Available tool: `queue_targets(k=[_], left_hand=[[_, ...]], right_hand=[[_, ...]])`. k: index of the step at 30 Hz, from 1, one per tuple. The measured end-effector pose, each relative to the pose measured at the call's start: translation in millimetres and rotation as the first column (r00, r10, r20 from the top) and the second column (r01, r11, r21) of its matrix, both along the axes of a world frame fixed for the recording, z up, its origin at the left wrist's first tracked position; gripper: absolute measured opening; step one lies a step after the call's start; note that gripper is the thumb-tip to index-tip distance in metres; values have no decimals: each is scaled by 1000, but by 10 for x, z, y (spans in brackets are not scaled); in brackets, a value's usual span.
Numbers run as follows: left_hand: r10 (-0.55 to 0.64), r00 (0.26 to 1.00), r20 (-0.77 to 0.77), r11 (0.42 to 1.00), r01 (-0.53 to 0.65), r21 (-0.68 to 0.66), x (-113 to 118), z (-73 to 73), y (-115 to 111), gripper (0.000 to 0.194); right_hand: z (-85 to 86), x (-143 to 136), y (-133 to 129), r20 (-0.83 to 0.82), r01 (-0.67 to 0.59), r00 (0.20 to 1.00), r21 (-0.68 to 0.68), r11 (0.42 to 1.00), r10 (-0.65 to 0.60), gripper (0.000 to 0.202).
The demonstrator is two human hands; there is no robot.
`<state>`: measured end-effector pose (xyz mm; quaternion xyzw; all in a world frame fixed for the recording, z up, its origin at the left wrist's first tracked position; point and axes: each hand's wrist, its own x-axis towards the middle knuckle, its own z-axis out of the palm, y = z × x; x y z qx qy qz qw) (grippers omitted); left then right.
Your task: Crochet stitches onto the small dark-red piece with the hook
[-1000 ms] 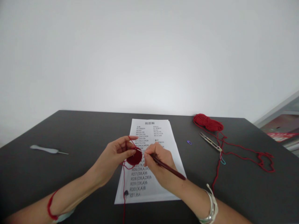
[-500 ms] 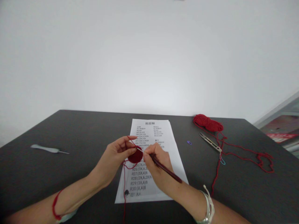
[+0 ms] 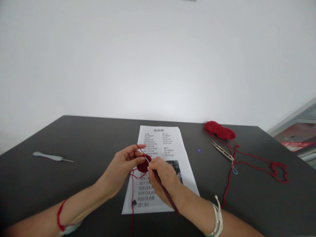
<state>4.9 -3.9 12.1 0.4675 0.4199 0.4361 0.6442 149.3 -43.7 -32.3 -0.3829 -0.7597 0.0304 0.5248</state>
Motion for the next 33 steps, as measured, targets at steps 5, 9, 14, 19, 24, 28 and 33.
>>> queue_targets(k=[5,9,14,19,24,28,33], left_hand=[[-37,998,44,998,39,-49,-4,-13,-10,35],[-66,994,91,995,73,-71,-13,-29,0,36],[-180,968,177,965,209,-159,-59,-44,59,41],[-141,973,184,972,172,-161,-42,-45,43,38],[-43,998,46,999,43,17,-16,-28,22,41],[23,999,-34,990,-18,139,-42,-15,51,38],[48,986,-162,969,-6,246,-66,-25,62,29]], right_hand=[[-2,28,34,97,-50,994,18,999,48,14],[21,65,99,256,-73,966,112,991,42,14],[123,160,171,410,-154,910,183,971,67,12],[54,86,93,407,-2,909,224,974,-91,16],[-4,-24,27,-176,-99,983,-217,971,61,12],[101,-40,49,-748,-497,662,-392,774,46,11],[106,-6,15,-537,-302,843,-429,851,29,12]])
